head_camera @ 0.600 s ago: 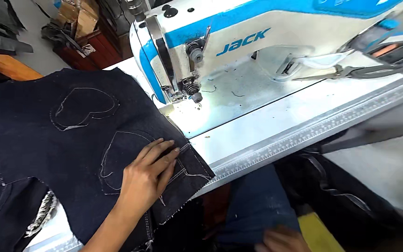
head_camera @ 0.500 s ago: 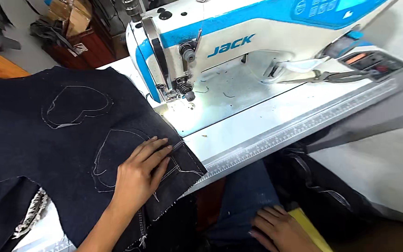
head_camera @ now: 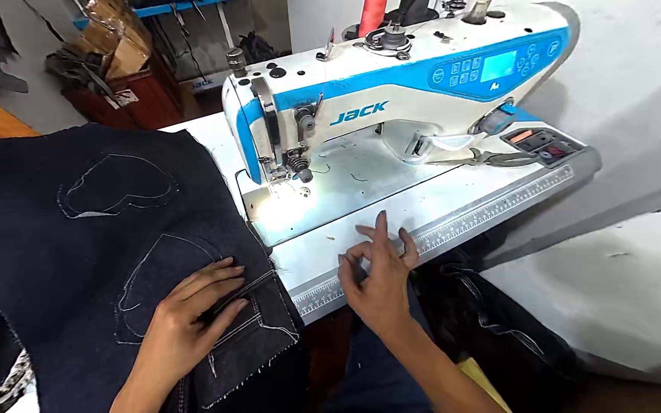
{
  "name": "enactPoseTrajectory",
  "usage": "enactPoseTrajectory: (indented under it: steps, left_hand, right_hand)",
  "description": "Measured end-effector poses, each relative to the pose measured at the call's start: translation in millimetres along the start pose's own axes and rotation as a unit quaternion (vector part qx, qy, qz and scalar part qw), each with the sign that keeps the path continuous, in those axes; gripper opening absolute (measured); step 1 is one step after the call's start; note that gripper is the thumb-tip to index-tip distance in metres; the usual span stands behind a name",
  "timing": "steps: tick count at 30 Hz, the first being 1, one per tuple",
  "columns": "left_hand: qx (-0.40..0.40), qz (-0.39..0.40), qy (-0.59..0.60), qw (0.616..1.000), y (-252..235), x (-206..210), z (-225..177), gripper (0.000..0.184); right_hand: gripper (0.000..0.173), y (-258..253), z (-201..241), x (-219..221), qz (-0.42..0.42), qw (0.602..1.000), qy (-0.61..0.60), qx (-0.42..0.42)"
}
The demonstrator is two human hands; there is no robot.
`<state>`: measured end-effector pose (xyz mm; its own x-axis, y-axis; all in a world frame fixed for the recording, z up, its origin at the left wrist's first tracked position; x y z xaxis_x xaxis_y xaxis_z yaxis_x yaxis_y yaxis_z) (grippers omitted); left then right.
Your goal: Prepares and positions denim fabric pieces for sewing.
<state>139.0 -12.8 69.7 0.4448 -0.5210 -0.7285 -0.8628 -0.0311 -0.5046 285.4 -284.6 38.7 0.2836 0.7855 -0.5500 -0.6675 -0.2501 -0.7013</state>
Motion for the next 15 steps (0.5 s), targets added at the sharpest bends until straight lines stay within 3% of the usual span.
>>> enactPoseTrajectory:
  steps: [4, 8, 10, 13, 15]
  left_hand:
    - [-0.007, 0.001, 0.001, 1.0, 0.6, -0.7, -1.0, 0.028]
    - [-0.009, -0.002, 0.01, 1.0, 0.7, -0.5, -0.2, 0.028]
    - [-0.008, -0.003, 0.008, 1.0, 1.1, 0.0, 0.0, 0.028]
    - [-0.004, -0.002, 0.006, 1.0, -1.5, 0.5, -1.1, 0.029]
    - [-0.006, 0.0, 0.005, 1.0, -2.2, 0.1, -1.3, 0.029]
  right_hand:
    - [0.1, -5.4, -1.1, -10.6, 0.093, 0.992, 0.079, 0.005]
    - [0.119, 16.0, -22.9, -32.3, 0.067, 0.994, 0.077, 0.028]
    - [0.109, 22.9, -28.4, -41.1, 0.03, 0.997, 0.068, 0.037]
    - [0.072, -12.8, -19.1, -31.8, 0.002, 1.0, 0.008, 0.007]
    - [0.083, -47.7, -7.3, -6.0, 0.074, 0.997, -0.007, 0.007]
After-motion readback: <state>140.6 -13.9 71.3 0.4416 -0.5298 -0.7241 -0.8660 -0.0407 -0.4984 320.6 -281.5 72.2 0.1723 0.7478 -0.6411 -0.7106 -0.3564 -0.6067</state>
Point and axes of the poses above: each hand's wrist, its own y-axis away from the middle knuckle, its own x-axis out of the palm, z = x × y, the point moved 1 cm from there along -y, towards the middle knuckle, and after that the axes turned 3 degrees about -x, right-handed, at the moved point
